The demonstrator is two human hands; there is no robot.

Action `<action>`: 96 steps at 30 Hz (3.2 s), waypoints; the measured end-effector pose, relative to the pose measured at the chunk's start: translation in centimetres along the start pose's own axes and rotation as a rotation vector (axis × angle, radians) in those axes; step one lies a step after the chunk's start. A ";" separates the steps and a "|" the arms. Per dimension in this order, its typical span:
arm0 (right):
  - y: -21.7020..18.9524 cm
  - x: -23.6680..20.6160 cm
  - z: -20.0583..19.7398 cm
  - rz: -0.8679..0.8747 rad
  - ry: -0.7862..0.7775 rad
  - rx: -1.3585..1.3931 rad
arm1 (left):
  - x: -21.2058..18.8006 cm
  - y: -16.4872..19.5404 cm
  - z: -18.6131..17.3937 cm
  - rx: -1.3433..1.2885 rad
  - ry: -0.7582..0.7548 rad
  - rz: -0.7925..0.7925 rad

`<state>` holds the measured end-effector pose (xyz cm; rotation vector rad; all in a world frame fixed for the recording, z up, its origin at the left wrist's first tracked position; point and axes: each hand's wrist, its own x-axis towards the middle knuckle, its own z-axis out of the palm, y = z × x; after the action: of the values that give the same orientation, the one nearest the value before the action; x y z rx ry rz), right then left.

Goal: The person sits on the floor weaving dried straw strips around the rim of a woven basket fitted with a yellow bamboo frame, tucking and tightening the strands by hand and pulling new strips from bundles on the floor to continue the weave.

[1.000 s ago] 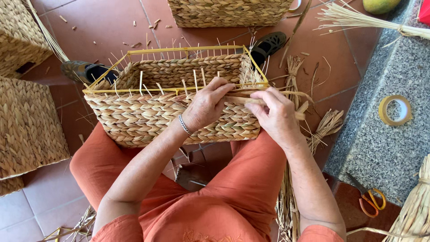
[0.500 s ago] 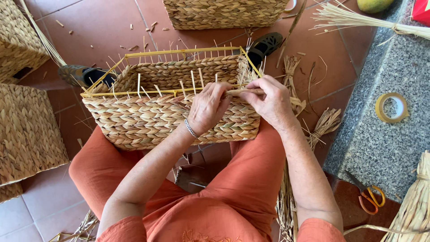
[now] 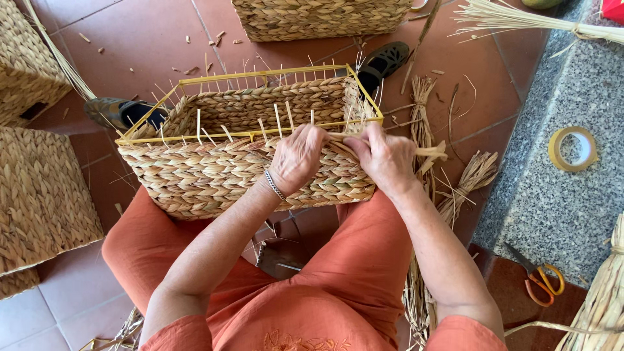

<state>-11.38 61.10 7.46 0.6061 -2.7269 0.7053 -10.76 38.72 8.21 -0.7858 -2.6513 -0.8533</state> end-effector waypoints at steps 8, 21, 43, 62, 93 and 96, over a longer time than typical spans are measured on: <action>0.8 -0.8 -3.0 0.209 -0.104 0.243 | 2.2 0.0 0.4 0.029 0.015 -0.091; 0.2 -3.5 -2.7 -0.120 0.057 0.020 | 3.2 0.9 1.8 -0.165 0.017 -0.104; -1.0 2.7 -6.8 -0.087 0.123 0.104 | 2.0 3.1 0.4 -0.092 0.088 0.019; 2.2 -2.0 -4.6 0.076 0.040 0.231 | 3.3 2.0 2.4 -0.124 0.103 -0.129; -0.5 -1.1 -8.7 0.025 0.139 0.239 | 3.9 3.9 0.5 -0.508 -0.133 -0.106; -1.2 0.6 -8.8 -0.100 0.208 0.210 | 4.0 4.3 0.7 -0.458 -0.176 -0.089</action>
<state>-10.14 64.48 15.63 0.6682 -2.4339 0.9783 -11.70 43.73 11.16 -0.8817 -2.6878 -1.5135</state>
